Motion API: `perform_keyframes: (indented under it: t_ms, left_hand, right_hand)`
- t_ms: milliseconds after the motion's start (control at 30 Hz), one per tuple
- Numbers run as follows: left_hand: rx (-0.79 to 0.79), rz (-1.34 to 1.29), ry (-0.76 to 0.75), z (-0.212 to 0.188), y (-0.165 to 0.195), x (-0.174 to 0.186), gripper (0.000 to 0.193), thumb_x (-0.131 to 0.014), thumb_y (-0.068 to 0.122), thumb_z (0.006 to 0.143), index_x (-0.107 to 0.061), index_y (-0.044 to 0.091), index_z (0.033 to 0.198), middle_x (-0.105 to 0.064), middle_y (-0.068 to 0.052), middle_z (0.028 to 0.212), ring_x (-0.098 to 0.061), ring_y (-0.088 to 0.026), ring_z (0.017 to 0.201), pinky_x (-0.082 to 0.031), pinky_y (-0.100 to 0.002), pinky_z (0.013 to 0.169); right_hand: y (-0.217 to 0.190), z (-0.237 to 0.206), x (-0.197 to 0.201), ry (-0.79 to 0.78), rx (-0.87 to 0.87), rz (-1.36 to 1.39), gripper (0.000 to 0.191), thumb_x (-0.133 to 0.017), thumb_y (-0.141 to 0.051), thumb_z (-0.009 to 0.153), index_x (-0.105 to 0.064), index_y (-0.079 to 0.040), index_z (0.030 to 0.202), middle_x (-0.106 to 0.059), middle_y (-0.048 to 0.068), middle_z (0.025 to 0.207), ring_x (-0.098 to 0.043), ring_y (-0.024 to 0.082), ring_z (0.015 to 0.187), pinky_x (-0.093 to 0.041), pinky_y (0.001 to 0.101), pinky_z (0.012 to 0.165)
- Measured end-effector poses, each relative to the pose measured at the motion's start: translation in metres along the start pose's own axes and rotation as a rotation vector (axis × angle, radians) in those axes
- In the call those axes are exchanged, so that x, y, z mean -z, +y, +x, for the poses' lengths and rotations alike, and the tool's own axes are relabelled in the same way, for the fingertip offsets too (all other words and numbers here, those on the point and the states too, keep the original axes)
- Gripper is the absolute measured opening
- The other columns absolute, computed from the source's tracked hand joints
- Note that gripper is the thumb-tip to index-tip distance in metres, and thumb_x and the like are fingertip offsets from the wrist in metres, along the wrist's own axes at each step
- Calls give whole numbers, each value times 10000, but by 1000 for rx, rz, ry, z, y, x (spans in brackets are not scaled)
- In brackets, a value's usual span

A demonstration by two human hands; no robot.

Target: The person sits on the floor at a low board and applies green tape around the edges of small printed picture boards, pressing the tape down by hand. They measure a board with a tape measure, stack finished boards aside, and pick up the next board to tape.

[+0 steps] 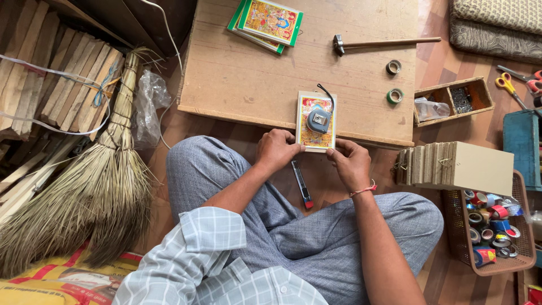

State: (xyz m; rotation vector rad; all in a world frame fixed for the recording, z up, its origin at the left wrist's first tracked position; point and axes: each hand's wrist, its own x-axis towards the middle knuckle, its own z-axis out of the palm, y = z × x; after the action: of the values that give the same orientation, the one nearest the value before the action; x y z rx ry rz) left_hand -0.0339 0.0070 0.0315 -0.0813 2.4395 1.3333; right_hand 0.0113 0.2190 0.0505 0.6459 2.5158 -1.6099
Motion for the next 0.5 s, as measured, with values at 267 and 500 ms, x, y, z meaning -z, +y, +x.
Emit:
perform_keyframes:
  t_ms: [267, 500]
  left_hand:
    - [-34, 84, 30, -6, 7, 6, 420, -833, 452, 700, -816, 137, 977, -772, -143, 894, -747, -314, 875, -579, -444, 803]
    - [-177, 230, 99, -15, 12, 11, 417, -794, 448, 785, -787, 93, 1003, -754, -198, 887, -736, -345, 869, -576, -466, 794]
  right_hand:
    - [-1, -3, 3, 57, 186, -124, 368, -807, -95, 837, -742, -28, 1193, -798, 72, 970, -746, 100, 842, -591, 246, 718]
    - [-2, -7, 0, 143, 317, -333, 338, -824, -123, 823, -769, -93, 1155, -791, 105, 930, -774, 152, 824, -595, 296, 740]
